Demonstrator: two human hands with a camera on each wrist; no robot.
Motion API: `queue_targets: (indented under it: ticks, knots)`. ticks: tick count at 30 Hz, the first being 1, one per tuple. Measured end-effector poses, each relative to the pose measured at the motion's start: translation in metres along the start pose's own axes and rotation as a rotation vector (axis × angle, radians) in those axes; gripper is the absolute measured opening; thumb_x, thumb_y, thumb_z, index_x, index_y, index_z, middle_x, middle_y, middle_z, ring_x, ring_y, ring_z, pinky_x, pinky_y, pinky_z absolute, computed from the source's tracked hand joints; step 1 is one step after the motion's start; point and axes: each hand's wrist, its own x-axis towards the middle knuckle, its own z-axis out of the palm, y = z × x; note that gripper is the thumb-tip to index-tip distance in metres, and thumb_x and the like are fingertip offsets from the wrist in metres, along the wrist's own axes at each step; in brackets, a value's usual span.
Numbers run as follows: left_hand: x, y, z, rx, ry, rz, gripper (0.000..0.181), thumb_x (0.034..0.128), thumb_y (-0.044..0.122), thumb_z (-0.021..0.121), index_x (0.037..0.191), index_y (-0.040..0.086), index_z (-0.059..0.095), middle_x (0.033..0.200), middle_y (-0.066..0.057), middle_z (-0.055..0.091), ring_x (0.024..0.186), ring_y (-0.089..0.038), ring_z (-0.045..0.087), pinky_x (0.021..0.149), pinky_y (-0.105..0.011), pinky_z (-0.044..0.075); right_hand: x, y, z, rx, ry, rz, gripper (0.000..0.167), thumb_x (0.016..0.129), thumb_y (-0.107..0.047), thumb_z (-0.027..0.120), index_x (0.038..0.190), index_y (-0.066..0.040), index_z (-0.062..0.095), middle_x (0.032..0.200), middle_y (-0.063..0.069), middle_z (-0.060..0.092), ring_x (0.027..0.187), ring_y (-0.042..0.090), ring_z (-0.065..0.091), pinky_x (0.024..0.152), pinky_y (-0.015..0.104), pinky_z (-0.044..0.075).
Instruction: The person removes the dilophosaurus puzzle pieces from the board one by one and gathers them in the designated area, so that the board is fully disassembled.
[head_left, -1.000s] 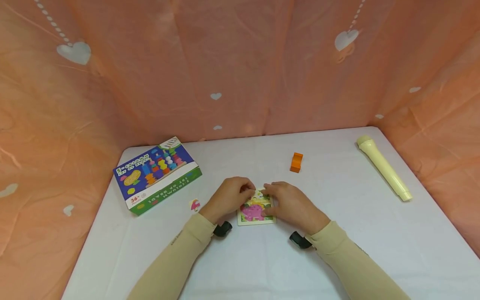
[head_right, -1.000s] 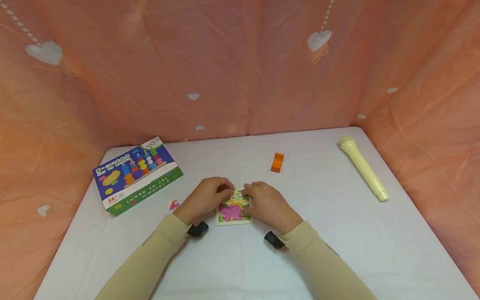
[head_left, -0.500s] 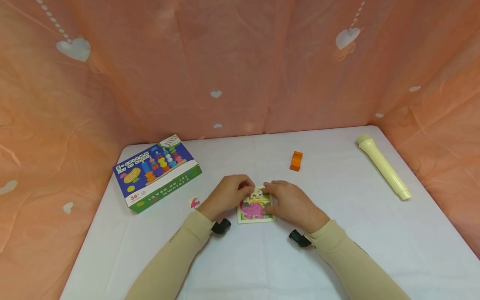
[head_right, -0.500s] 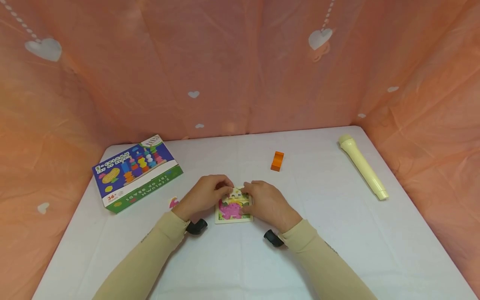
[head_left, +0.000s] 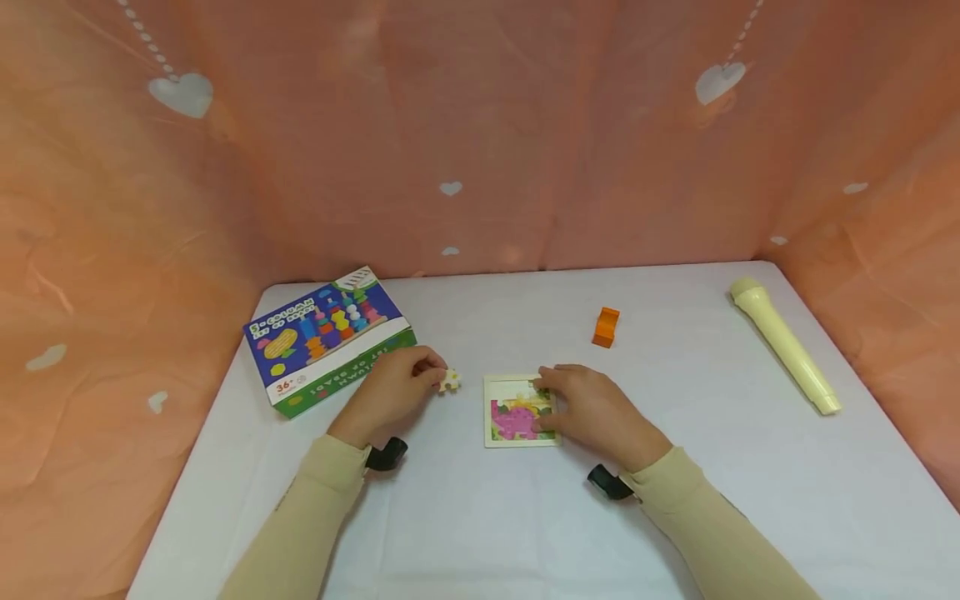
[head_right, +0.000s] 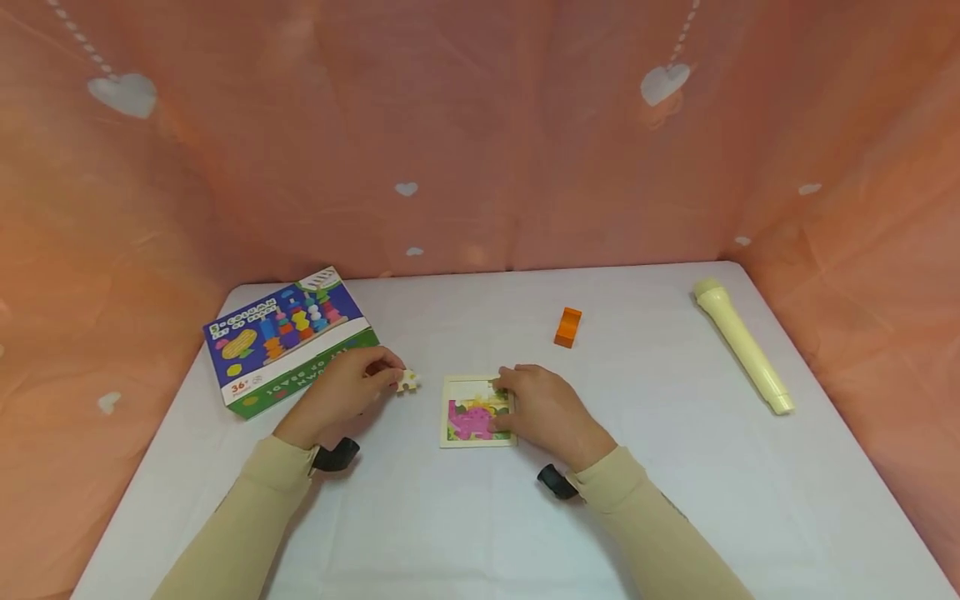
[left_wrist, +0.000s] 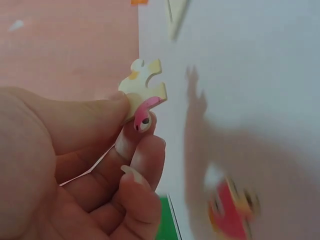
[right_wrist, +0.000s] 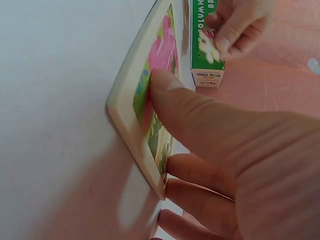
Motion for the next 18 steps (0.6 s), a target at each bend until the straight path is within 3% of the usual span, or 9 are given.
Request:
queue_targets:
  ticks: [4, 8, 13, 18]
  knots:
    - [-0.005, -0.013, -0.009, 0.000, 0.010, -0.034, 0.013, 0.1095, 0.021, 0.065, 0.111, 0.017, 0.077, 0.101, -0.002, 0.073, 0.091, -0.020, 0.063, 0.082, -0.034, 0.054, 0.000, 0.002, 0.000, 0.010, 0.005, -0.003, 0.057, 0.090, -0.033, 0.089, 0.140, -0.014, 0.072, 0.152, 0.008, 0.066, 0.147, 0.037, 0.056, 0.119, 0.058, 0.047]
    - [-0.004, -0.019, -0.012, -0.002, -0.015, -0.028, 0.012, 0.1088, 0.020, 0.066, 0.110, 0.014, 0.077, 0.093, -0.003, 0.072, 0.079, -0.017, 0.063, 0.073, -0.030, 0.053, 0.002, 0.001, 0.000, 0.014, 0.005, 0.001, 0.056, 0.089, -0.034, 0.089, 0.139, -0.016, 0.073, 0.154, 0.007, 0.065, 0.148, 0.037, 0.056, 0.119, 0.059, 0.046]
    - [-0.003, -0.022, -0.009, -0.001, -0.038, -0.039, 0.009, 0.1069, 0.018, 0.069, 0.109, 0.013, 0.076, 0.085, -0.002, 0.069, 0.067, -0.015, 0.060, 0.066, -0.031, 0.051, -0.001, 0.002, 0.000, 0.008, 0.013, -0.018, 0.055, 0.088, -0.034, 0.090, 0.137, -0.015, 0.074, 0.153, 0.008, 0.066, 0.146, 0.038, 0.057, 0.118, 0.059, 0.048]
    - [-0.002, -0.021, -0.009, 0.028, -0.048, -0.036, 0.011, 0.1072, 0.021, 0.069, 0.109, 0.013, 0.077, 0.088, -0.002, 0.070, 0.073, -0.017, 0.060, 0.068, -0.030, 0.051, -0.001, 0.002, 0.001, 0.014, 0.024, -0.024, 0.054, 0.088, -0.032, 0.091, 0.136, -0.015, 0.074, 0.152, 0.008, 0.066, 0.146, 0.038, 0.057, 0.117, 0.059, 0.049]
